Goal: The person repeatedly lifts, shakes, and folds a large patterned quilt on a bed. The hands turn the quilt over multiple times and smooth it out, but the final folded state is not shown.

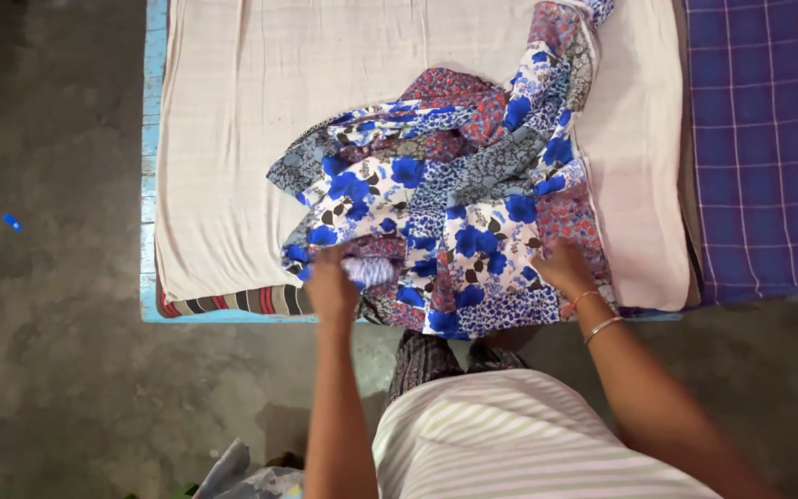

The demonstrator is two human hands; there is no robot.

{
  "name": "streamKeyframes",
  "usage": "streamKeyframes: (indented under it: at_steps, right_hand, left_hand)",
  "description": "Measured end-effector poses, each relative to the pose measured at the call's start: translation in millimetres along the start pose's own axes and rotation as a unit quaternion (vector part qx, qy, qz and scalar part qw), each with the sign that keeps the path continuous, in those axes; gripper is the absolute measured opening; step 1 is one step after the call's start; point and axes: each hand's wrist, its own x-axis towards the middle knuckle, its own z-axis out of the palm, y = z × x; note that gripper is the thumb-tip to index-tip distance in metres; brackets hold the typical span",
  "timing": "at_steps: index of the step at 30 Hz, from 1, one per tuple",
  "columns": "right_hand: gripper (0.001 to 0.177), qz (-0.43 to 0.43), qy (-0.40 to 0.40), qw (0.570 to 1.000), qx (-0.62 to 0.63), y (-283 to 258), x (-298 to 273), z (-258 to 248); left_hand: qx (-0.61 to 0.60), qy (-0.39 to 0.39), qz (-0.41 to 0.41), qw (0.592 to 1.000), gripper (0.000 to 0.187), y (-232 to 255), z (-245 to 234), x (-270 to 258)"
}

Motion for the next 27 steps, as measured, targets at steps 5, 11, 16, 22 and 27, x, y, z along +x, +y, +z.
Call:
streamKeyframes:
  at_steps: [5,11,16,22,27]
  right_hand:
    - [0.078,0.016,0.073,0.989,-0.125,18,1,-5]
    - [0.109,0.114,0.066,0.987,-0.088,9,-16,-18]
    - [0.089,0.176,0.052,0.983,0.005,27,-9,-14]
    - [0.043,0.118,0.114,0.975,0.148,-1,-15,-26]
    - [0.038,0.083,0.141,0.96,0.226,-24,-25,-73]
  left_hand:
    - [-0.175,-0.182,-0.003,0.968,0.047,79,57,-49]
    - [-0.211,-0.234,0.04,0.948,0.064,115,96,-70]
    - [-0.243,-0.217,0.09,0.941,0.056,78,179,-61]
    - [-0.309,-0.202,0.058,0.928,0.055,109,168,-16]
    - [-0.226,-0.207,-0.064,0.95,0.066,148,148,-4]
